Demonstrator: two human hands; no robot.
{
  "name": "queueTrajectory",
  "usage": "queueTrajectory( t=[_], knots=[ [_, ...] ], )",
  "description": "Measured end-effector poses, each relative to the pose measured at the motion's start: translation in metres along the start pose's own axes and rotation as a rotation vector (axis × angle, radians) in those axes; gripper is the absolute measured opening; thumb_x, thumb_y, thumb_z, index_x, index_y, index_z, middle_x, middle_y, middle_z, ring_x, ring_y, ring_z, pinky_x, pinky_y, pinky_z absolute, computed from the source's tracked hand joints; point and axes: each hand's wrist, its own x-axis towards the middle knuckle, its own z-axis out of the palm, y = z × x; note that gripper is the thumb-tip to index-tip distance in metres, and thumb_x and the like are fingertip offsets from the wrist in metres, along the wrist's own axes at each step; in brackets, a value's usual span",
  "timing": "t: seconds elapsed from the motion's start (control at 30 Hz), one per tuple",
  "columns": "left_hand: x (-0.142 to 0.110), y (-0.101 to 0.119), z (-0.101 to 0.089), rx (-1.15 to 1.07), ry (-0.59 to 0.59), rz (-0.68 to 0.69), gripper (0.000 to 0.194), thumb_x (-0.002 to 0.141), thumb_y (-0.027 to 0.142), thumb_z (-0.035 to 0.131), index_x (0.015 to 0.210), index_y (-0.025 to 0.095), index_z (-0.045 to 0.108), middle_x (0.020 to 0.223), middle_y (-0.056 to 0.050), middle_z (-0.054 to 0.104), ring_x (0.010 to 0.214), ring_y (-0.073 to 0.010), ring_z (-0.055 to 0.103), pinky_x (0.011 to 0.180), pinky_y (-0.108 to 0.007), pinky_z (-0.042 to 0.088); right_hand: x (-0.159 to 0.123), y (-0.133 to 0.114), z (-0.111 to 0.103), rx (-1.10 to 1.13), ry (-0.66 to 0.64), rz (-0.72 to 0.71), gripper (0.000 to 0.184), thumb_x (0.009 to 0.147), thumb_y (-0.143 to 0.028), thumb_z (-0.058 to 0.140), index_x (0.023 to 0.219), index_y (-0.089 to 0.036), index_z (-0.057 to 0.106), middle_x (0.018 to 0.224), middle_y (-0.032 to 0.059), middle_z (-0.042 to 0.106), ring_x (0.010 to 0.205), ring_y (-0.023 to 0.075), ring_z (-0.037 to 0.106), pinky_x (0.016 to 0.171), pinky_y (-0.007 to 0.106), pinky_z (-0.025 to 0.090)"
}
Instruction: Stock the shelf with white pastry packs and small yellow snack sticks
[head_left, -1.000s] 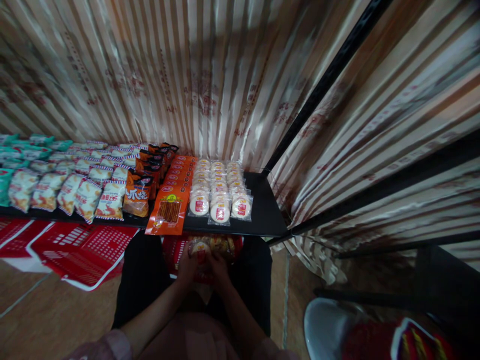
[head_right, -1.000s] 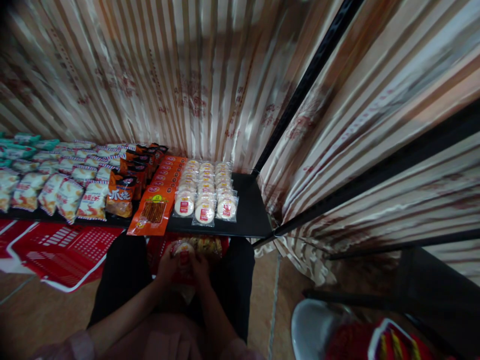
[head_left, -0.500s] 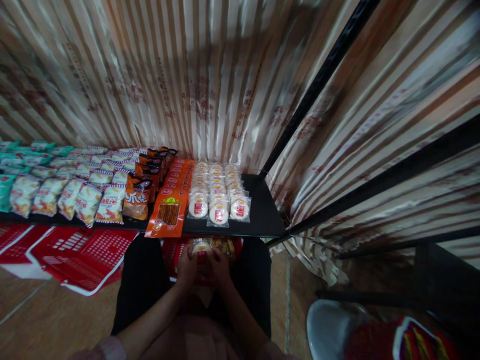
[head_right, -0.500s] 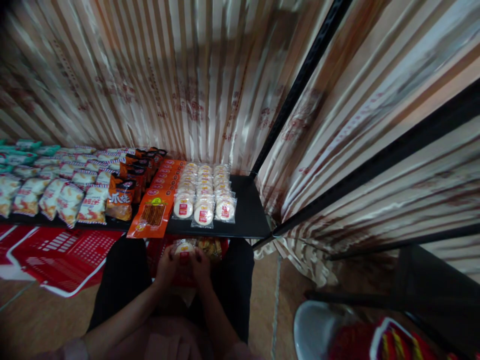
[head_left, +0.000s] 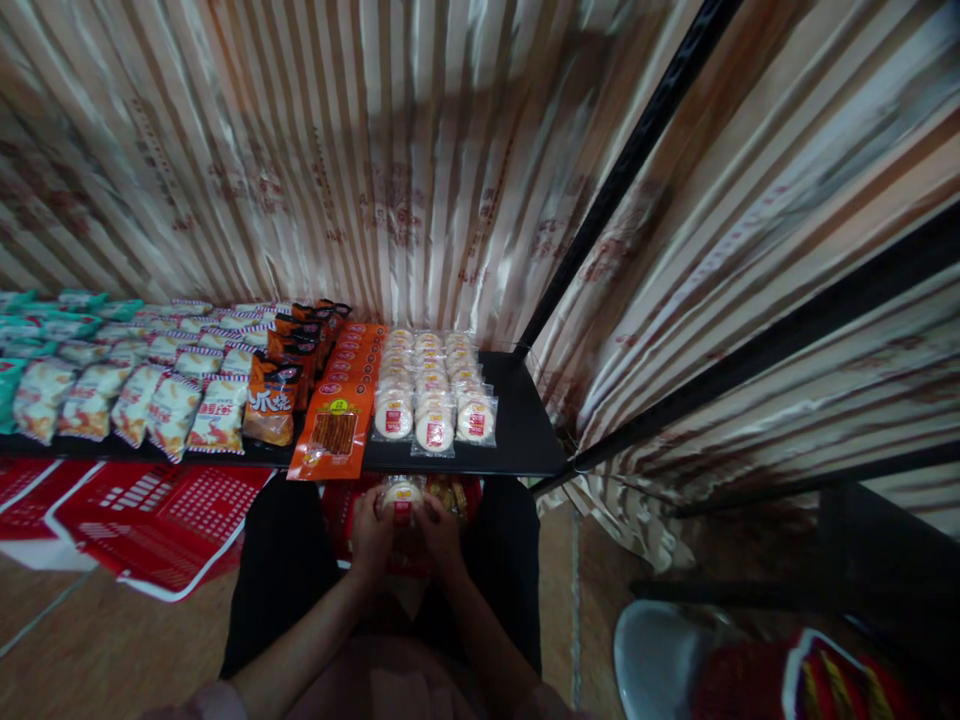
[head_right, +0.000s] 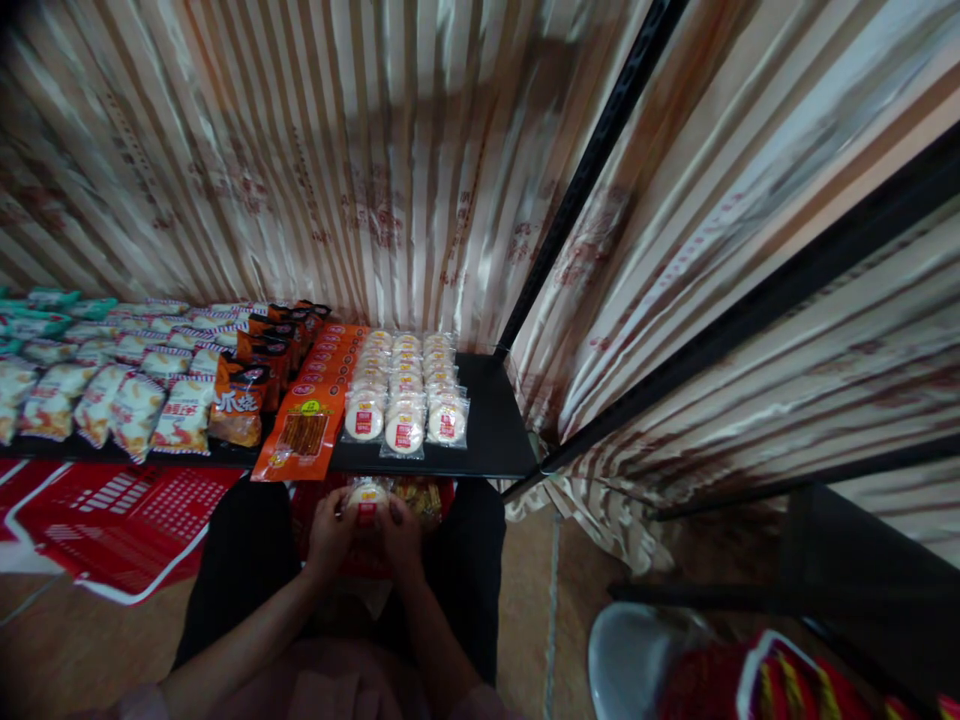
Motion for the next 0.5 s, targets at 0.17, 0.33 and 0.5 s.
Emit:
queueTrajectory(
  t=[0.17,0.33,0.5],
  knots=[
    [-0.002,0.011,-0.004,-0.006,0.036,0.034,0.027,0.071,0.024,0.051,0.094,0.017,0.064,0.094,-0.007,0.060,0.087,-0.0213,0.058,0.085,-0.034,0.047,0.002,-0.003,-0.001,-0.047,0.019,-0.044,0.025,0.065,-0.038,0.066,0.084,-0.023,0.073,0.091,0.0074,0.071,0.086,0.0267,0.064,0.079,0.037,0.051],
    [0.000,0.019,-0.006,-0.046,0.063,0.066,0.029,0.074,0.026,0.049,0.097,0.015,0.063,0.098,-0.009,0.059,0.087,-0.0210,0.058,0.085,-0.035,0.048,0.001,-0.018,0.001,-0.114,0.036,-0.147,0.027,0.070,-0.037,0.060,0.088,-0.022,0.072,0.091,0.0066,0.069,0.082,0.0224,0.063,0.077,0.034,0.050],
    [0.006,0.024,-0.010,-0.073,0.084,0.109,0.027,0.074,0.027,0.051,0.095,0.016,0.063,0.096,-0.009,0.059,0.088,-0.0212,0.058,0.084,-0.034,0.048,0.002,-0.033,0.007,-0.150,0.075,-0.224,0.028,0.072,-0.037,0.058,0.089,-0.020,0.072,0.085,0.0061,0.067,0.073,0.0187,0.060,0.070,0.030,0.050]
  ],
)
